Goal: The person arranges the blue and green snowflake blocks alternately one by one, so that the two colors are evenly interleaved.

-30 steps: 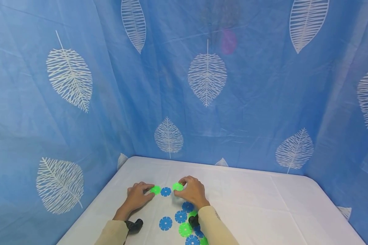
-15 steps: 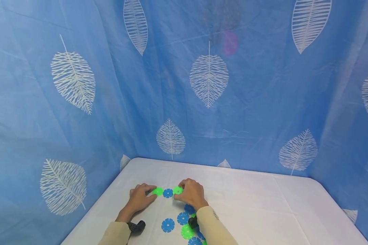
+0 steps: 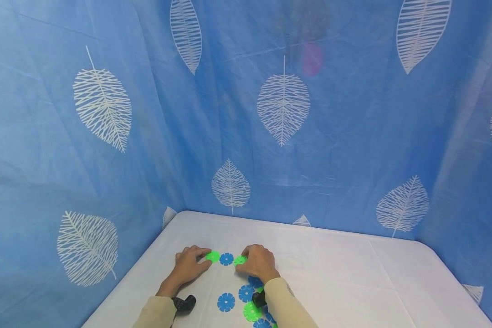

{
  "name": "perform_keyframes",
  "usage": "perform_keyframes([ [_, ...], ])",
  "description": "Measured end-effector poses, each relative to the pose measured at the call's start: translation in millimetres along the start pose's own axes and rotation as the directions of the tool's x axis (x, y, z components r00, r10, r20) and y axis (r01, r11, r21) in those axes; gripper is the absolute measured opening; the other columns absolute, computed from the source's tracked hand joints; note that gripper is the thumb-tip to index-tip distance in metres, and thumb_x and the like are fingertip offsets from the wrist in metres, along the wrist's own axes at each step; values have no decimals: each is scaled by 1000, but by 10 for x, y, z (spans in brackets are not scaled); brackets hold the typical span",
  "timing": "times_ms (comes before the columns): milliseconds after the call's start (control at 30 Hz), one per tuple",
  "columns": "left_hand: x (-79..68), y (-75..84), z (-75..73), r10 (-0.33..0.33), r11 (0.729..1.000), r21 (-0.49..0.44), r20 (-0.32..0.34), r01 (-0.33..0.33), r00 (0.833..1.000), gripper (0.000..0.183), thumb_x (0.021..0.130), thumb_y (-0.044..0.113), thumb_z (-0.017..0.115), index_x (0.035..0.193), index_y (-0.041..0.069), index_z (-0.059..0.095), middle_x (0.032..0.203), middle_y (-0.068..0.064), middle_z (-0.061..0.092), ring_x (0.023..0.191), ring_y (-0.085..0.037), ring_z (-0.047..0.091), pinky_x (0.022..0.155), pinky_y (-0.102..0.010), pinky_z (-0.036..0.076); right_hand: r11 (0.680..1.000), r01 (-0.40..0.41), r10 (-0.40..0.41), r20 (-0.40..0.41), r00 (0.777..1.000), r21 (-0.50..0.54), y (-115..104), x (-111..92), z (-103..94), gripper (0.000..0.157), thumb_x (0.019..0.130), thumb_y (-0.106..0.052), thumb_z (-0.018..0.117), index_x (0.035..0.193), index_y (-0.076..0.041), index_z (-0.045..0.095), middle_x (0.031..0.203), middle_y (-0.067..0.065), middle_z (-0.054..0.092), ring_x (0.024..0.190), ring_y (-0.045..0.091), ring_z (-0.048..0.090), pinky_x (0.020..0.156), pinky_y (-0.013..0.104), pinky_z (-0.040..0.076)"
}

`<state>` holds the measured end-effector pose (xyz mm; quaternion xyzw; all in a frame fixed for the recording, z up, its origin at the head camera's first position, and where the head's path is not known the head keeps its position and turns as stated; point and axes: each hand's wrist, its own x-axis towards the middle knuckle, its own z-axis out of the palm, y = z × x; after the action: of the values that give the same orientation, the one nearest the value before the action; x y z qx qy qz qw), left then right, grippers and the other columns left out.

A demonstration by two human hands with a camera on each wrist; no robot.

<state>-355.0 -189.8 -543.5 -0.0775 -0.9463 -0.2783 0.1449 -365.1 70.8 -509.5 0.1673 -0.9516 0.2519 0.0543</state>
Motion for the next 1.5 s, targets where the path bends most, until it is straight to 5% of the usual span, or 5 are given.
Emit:
perform_keyframes([
  [900,-38,36,5,-9,1000,-6,9,9,1000,36,84,37,76,117,25,74,97,7,67,94,-13,52,82,-41,29,999,5,-7,41,999,51,69,-29,18,43,77,-46,81,107,-15,77,97,1,71,88,18,64,78,45,55],
  [1500,-69,30,-1,-1,1000,28,-10,1,1000,37,84,38,75,118,24,74,98,6,67,93,-14,52,79,-40,29,998,52,-46,-152,987,30,120,-146,-439,26,86,-36,78,107,-22,76,96,-3,69,81,11,60,69,36,50],
])
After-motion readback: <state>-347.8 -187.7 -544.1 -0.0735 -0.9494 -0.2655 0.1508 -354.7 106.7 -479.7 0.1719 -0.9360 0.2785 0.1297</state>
